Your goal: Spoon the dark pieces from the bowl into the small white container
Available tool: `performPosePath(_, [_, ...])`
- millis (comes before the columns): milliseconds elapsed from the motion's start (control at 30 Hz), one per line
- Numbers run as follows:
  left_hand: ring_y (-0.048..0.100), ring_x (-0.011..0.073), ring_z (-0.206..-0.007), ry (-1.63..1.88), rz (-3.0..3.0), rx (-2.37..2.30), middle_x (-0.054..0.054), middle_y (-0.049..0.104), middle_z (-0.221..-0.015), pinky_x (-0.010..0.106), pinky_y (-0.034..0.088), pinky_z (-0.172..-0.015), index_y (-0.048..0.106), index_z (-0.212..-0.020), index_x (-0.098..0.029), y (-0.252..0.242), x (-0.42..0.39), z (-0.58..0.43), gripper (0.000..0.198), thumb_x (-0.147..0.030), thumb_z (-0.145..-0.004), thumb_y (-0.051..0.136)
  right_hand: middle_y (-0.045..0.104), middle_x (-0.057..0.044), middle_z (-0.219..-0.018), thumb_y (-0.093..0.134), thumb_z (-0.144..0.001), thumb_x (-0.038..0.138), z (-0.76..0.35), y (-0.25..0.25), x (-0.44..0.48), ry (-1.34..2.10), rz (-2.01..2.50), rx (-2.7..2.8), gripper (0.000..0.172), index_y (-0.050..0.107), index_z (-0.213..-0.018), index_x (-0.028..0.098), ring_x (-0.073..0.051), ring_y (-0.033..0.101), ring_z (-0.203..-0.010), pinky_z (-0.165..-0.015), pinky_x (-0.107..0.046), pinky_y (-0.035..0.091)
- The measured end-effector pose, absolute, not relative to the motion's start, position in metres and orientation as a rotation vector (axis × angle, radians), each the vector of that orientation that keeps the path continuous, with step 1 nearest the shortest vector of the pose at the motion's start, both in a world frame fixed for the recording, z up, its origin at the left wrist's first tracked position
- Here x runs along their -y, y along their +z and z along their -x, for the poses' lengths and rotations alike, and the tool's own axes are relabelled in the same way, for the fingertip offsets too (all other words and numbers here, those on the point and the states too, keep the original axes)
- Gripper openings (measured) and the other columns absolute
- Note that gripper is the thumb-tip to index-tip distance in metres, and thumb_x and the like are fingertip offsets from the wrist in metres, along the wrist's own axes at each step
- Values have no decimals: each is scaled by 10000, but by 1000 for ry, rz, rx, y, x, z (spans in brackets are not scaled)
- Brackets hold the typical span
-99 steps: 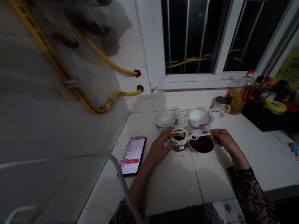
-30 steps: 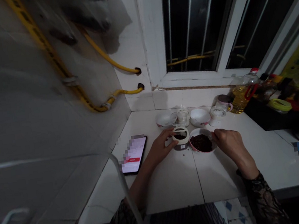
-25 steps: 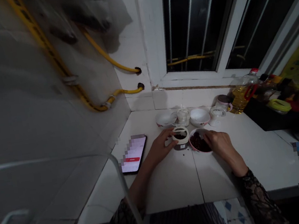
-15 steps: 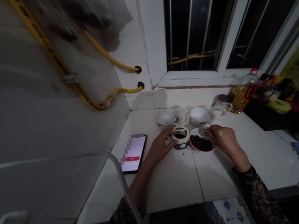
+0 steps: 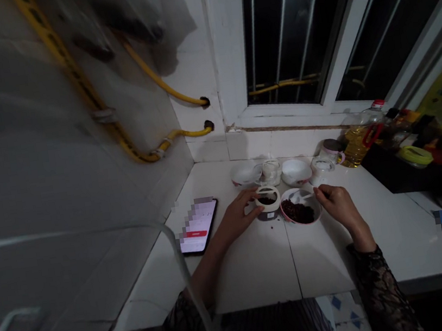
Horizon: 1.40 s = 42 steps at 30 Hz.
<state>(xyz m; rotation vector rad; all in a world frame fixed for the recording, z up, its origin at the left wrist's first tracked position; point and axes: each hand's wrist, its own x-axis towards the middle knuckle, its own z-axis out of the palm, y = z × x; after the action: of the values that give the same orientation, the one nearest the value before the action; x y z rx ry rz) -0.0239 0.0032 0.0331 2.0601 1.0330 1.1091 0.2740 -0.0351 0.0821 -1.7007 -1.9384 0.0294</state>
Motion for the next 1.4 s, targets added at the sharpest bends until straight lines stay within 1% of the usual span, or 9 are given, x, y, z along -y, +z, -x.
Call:
performPosePath(100, [631,266,-1217,1122,-2057,-1026,93,623,-1368,389,580,-888,627,-1030,-234,32,-4,24,214,-373,-868,641,456,8,-493,375,-912,560,-270,77,34,244,1622,1923,487,419,-557,230,-129,407,-507,-508,-250,275])
performPosePath(233, [636,272,-1203,1122,-2055,-1027,105,619,-1372,395,576,-876,627,-1044,-233,31,-4,24,227,-382,-873,640,430,15,-510,401,-871,579,-261,71,32,439,1578,1932,466,420,-563,229,-129,379,-522,-501,-249,271])
performPosePath(467, [645,258,-1176,1139,-2082,-1017,91,631,-1349,386,583,-866,634,-1031,-236,31,-4,25,215,-388,-879,632,321,44,-479,460,-795,716,-273,70,28,617,1546,1697,564,360,-512,239,-99,275,-495,-463,-245,232])
performPosePath(633, [646,264,-1175,1137,-2071,-1033,103,630,-1351,374,579,-837,620,-1045,-228,31,-4,24,232,-391,-880,627,324,54,-468,503,-731,788,-278,69,27,738,1535,1562,609,414,-503,231,-84,259,-460,-442,-247,206])
performPosePath(933, [648,257,-1152,1132,-2051,-1028,98,626,-1357,370,578,-835,625,-1046,-231,30,-4,24,235,-394,-876,630,352,64,-418,553,-687,794,-281,67,25,910,1524,1444,589,467,-532,233,-79,243,-382,-387,-245,180])
performPosePath(1000, [656,251,-1129,1136,-2045,-1030,100,626,-1357,358,578,-814,625,-1040,-228,30,-4,24,235,-395,-876,632,351,64,-426,526,-705,789,-283,66,25,903,1542,1472,579,469,-546,235,-85,249,-388,-395,-249,191])
performPosePath(1100, [662,247,-1116,1139,-2046,-1028,96,627,-1356,347,581,-789,623,-1034,-231,31,-3,23,226,-391,-875,633,344,55,-465,488,-759,754,-286,65,26,739,1566,1596,569,430,-533,235,-96,285,-448,-442,-251,234])
performPosePath(1233, [652,256,-1149,1126,-2057,-1021,93,631,-1352,379,584,-845,617,-1026,-231,32,-3,24,213,-385,-880,631,365,39,-513,458,-840,654,-286,67,31,505,1598,1808,520,406,-550,225,-115,342,-526,-507,-251,265])
performPosePath(1400, [635,276,-1191,1124,-2044,-1029,104,620,-1364,385,585,-839,619,-1032,-228,32,-3,24,233,-396,-872,642,384,34,-544,417,-882,600,-275,69,37,550,1545,1926,478,449,-597,218,-124,352,-556,-524,-249,280])
